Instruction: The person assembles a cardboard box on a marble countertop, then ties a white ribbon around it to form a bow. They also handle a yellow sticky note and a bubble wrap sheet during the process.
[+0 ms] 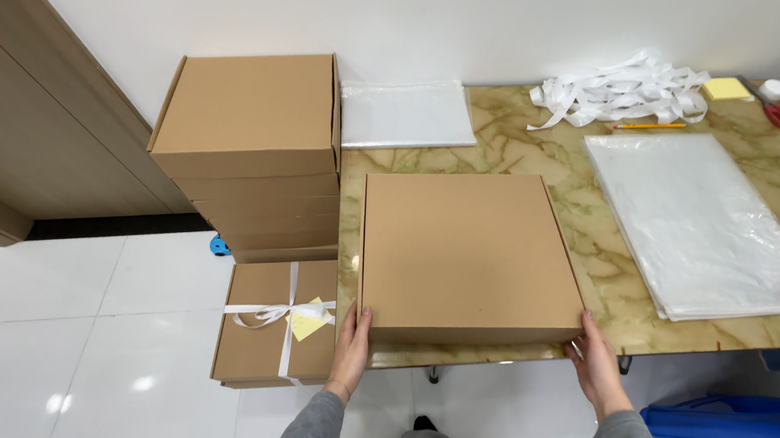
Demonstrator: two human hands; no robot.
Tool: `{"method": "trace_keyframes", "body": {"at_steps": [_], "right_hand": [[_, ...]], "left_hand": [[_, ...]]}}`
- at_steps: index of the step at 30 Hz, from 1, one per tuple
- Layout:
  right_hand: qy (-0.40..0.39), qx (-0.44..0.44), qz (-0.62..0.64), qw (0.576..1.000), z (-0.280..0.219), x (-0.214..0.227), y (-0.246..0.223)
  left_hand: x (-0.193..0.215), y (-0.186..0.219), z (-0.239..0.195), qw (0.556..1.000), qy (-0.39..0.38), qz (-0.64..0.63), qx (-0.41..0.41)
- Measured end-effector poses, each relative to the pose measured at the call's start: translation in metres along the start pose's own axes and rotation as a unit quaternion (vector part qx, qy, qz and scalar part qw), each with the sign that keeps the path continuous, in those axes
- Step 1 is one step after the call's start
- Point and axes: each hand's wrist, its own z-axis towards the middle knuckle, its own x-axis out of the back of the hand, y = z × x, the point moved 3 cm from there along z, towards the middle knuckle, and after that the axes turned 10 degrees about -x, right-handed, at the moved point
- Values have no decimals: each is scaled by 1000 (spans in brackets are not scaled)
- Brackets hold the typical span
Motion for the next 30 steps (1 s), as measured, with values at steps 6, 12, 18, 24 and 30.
{"method": "trace_keyframes", "body": {"at_steps": [6, 12, 18, 24, 30], "right_hand": [[-32, 35, 53, 997, 35, 4, -19], [-121, 93, 128, 980, 54, -55, -51], [-208, 119, 67, 969, 39, -162, -67], [-242, 147, 40, 958, 41, -276, -22], [-207, 130, 13, 970, -27, -368, 31]], "left_hand": [[2, 56, 16, 995, 25, -70, -60], [33, 99, 32, 970, 70, -98, -212], [114, 114, 35, 950, 167, -193, -178], [220, 91, 55, 924, 239, -231, -188], [323, 92, 89, 929, 257, -221, -150]]}}
